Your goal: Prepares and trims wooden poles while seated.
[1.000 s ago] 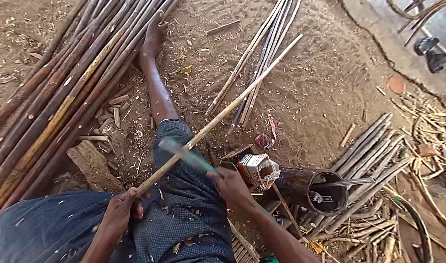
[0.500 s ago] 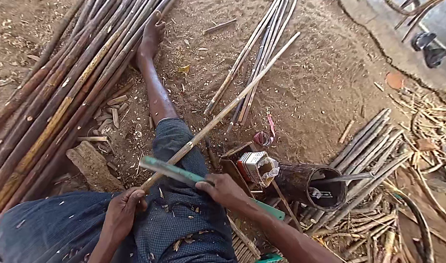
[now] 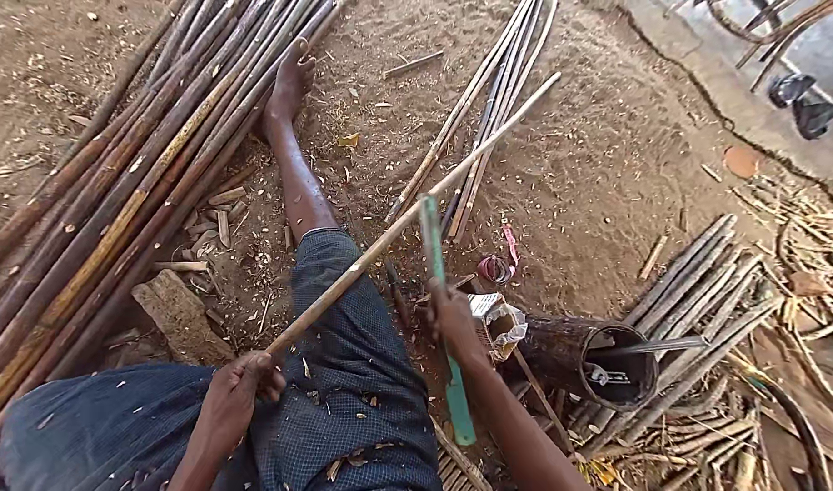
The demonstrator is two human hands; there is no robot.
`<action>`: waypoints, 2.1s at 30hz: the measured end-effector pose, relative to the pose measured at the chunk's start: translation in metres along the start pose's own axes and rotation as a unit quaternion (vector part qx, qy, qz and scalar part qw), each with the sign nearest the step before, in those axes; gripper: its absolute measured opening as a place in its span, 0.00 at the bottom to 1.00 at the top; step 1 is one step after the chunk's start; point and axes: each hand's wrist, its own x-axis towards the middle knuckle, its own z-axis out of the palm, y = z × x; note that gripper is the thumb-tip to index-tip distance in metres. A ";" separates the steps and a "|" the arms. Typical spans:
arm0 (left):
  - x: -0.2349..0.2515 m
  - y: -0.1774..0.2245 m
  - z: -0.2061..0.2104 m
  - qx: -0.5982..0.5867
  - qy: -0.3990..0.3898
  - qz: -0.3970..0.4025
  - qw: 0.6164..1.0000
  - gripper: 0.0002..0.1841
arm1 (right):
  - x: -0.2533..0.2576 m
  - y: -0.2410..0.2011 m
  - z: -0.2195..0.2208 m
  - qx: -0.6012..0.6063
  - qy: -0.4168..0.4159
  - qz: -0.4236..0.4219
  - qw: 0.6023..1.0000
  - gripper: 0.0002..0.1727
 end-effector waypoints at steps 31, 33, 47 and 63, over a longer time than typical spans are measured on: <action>0.001 -0.001 0.004 -0.075 0.005 -0.051 0.996 0.25 | -0.008 0.006 0.012 -0.054 -0.066 -0.046 0.995 0.29; -0.002 0.003 0.005 -0.102 0.009 -0.077 0.992 0.27 | -0.026 0.004 0.019 -0.180 -0.151 -0.133 0.963 0.27; -0.014 -0.008 -0.013 -0.158 0.021 -0.087 0.983 0.30 | 0.009 0.000 -0.018 0.029 -0.021 -0.010 0.999 0.29; -0.011 -0.004 -0.012 -0.135 0.017 -0.080 0.987 0.30 | 0.043 -0.023 -0.038 -0.026 -0.024 -0.050 0.998 0.28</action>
